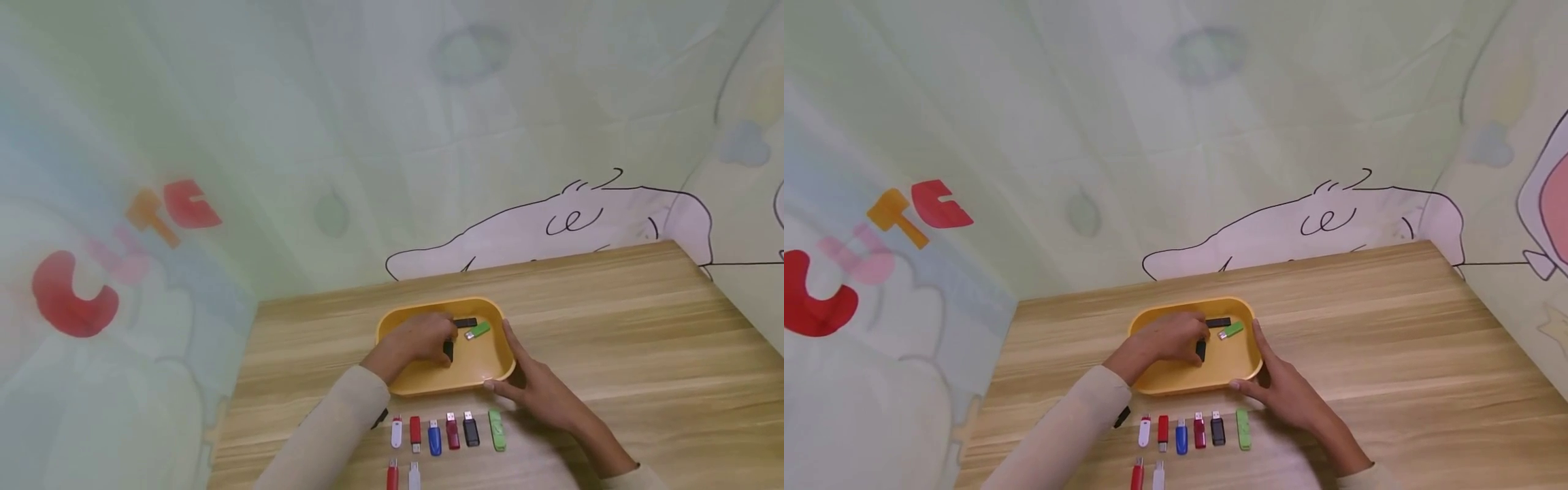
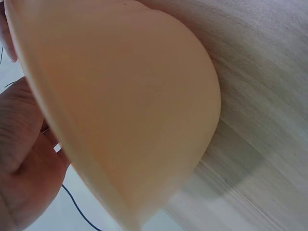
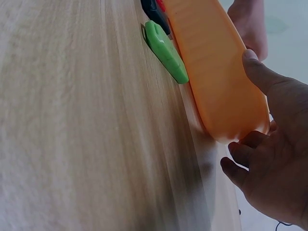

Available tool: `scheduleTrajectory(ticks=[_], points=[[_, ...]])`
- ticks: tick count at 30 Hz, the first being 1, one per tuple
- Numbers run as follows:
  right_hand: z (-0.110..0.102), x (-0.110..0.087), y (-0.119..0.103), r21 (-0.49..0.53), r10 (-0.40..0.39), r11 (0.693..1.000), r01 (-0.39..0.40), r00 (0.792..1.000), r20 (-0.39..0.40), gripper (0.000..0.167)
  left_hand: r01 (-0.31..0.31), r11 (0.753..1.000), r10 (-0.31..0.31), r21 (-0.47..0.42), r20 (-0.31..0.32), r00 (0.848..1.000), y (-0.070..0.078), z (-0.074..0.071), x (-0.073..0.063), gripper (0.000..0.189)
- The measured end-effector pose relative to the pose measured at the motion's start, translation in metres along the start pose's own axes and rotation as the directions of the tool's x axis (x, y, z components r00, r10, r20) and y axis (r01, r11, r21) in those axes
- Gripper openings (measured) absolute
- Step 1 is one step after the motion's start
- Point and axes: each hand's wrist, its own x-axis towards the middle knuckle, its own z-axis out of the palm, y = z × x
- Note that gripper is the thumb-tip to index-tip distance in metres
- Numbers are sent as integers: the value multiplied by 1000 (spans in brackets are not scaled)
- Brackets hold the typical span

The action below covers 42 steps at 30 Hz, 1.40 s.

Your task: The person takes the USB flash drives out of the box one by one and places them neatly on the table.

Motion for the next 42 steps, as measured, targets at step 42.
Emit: scheduleTrajectory(ticks=[42], points=[[0, 1, -1, 5, 18, 1000, -18, 1000, 10, 114, -51, 998, 53, 27, -52, 997, 5, -11, -25, 39]])
